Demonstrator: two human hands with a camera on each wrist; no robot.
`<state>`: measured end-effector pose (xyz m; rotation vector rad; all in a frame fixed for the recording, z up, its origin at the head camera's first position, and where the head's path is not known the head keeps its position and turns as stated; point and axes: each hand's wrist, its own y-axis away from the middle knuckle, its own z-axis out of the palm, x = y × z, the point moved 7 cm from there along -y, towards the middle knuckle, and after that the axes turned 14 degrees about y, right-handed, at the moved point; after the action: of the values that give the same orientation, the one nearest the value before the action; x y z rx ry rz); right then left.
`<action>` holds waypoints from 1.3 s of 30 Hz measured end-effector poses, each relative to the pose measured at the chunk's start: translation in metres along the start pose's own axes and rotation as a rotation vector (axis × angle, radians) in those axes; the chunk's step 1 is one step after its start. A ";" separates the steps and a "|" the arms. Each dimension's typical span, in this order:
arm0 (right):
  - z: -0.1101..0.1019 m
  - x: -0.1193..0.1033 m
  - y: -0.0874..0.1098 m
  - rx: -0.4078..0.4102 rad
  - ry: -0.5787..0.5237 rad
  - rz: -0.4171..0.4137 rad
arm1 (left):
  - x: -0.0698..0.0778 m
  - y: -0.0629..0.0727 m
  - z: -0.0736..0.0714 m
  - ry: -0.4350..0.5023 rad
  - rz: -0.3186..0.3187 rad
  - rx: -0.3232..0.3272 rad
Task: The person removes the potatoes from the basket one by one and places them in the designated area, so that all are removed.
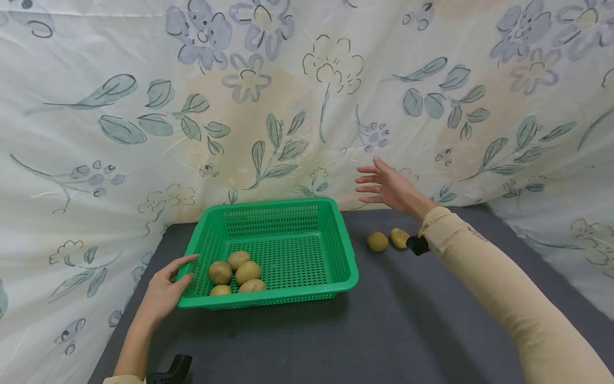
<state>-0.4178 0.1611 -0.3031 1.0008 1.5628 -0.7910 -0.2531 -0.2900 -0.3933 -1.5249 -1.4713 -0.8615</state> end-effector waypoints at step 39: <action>0.141 -0.011 -0.047 -0.340 0.076 0.079 | -0.002 0.001 0.000 0.015 -0.028 0.008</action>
<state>-0.4000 0.0149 -0.3223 0.8432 1.6446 -0.4173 -0.2525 -0.2910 -0.3949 -1.4918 -1.4865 -0.8810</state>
